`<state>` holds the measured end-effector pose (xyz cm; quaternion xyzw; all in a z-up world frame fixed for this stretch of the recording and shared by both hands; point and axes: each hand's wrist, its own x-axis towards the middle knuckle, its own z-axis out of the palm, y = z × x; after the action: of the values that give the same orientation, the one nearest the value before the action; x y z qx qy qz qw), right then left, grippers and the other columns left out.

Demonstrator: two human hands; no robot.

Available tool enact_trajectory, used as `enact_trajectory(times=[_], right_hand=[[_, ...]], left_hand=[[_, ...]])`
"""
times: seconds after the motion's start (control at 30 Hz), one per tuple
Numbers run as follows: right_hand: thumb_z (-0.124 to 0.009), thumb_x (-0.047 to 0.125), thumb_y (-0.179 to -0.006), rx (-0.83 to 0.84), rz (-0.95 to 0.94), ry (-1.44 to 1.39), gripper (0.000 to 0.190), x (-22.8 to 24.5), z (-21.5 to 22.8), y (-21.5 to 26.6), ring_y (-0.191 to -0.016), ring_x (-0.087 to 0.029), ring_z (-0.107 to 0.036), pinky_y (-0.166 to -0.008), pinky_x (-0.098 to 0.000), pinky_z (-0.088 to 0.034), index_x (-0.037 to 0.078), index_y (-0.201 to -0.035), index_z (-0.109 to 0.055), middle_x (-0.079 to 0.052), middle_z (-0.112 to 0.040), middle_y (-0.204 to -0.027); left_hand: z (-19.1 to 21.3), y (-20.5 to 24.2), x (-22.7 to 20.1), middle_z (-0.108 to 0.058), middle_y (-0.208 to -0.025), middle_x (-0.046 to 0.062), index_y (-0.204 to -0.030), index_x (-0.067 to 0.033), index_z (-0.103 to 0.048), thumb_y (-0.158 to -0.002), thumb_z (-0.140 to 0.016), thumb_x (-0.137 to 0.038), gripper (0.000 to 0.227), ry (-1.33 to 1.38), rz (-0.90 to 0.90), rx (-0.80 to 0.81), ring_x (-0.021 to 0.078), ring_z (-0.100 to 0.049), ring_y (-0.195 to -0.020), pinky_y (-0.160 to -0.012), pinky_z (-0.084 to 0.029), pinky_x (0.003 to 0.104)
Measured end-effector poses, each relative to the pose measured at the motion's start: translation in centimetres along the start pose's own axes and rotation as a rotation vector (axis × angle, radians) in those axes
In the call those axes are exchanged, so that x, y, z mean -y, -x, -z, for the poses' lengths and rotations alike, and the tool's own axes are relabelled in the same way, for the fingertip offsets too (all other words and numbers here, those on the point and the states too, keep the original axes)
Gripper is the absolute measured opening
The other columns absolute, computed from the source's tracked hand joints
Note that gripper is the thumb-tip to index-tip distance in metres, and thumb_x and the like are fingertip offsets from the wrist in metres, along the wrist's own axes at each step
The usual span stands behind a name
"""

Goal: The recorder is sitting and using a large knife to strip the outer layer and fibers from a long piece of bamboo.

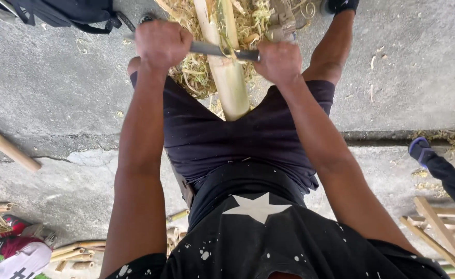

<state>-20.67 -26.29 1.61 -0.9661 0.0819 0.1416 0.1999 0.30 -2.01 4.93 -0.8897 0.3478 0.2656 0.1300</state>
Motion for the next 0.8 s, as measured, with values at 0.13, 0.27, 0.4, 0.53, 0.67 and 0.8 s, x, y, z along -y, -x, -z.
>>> enact_trajectory(times=[0.13,0.27,0.4,0.53,0.67,0.8], right_hand=[[-0.074,0.036,-0.088,-0.003,-0.049,-0.008,0.028,0.4,-0.8,5.5,-0.057,-0.03,-0.07,-0.054,-0.0465,-0.056,0.011,-0.077,-0.068,-0.011,-0.069,-0.064],[-0.074,0.037,-0.089,0.025,-0.087,0.048,0.026,-0.5,-1.1,3.7,-0.061,-0.028,-0.071,-0.056,-0.0451,-0.057,0.012,-0.08,-0.071,-0.01,-0.07,-0.068],[-0.079,0.042,-0.084,-0.128,0.017,0.083,0.028,-2.4,1.8,-5.1,-0.065,-0.03,-0.071,-0.057,-0.0467,-0.056,0.014,-0.082,-0.074,-0.01,-0.071,-0.07],[-0.076,0.033,-0.083,-0.093,0.067,0.105,0.017,-3.1,3.0,-8.1,-0.061,-0.028,-0.07,-0.057,-0.0443,-0.056,0.017,-0.078,-0.074,-0.01,-0.07,-0.067],[-0.073,0.03,-0.091,-0.033,0.072,0.186,0.023,-2.0,2.1,-3.8,-0.056,-0.022,-0.068,-0.05,-0.0398,-0.053,0.014,-0.076,-0.071,-0.007,-0.067,-0.064],[-0.076,0.033,-0.087,-0.051,0.055,0.096,0.023,-0.5,0.0,3.2,-0.056,-0.024,-0.068,-0.05,-0.0393,-0.053,0.013,-0.078,-0.07,-0.007,-0.067,-0.066]], left_hand=[[0.8,2.5,-3.8,-0.045,-0.053,-0.001,-0.073,-0.0136,-0.065,-0.106,-0.033,-0.052,0.06,0.008,-0.009,0.211,0.0131,-0.04,-0.043,-0.041,-0.043,0.037],[0.8,0.1,-3.0,-0.046,-0.053,-0.001,-0.07,-0.0136,-0.065,-0.105,-0.035,-0.055,0.062,0.006,-0.067,0.187,0.012,-0.042,-0.045,-0.044,-0.041,0.037],[0.4,-5.0,1.5,-0.058,-0.06,0.001,-0.077,-0.0163,-0.068,-0.106,-0.043,-0.046,0.048,-0.011,-0.086,-0.401,0.0165,-0.055,-0.051,-0.044,-0.045,0.039],[-2.5,-7.5,3.7,-0.057,-0.06,0.001,-0.07,-0.0237,-0.066,-0.103,-0.05,-0.046,0.043,-0.073,-0.09,-0.688,0.015,-0.055,-0.047,-0.049,-0.048,0.038],[-0.2,-2.5,0.3,-0.048,-0.052,-0.001,-0.069,-0.0143,-0.062,-0.106,-0.041,-0.043,0.052,0.107,0.031,-0.158,0.0137,-0.043,-0.043,-0.04,-0.04,0.039],[-3.0,2.1,-2.2,-0.042,-0.052,-0.005,-0.067,-0.0157,-0.063,-0.103,-0.041,-0.045,0.051,0.154,-0.007,-0.041,0.0099,-0.038,-0.042,-0.04,-0.039,0.035]])
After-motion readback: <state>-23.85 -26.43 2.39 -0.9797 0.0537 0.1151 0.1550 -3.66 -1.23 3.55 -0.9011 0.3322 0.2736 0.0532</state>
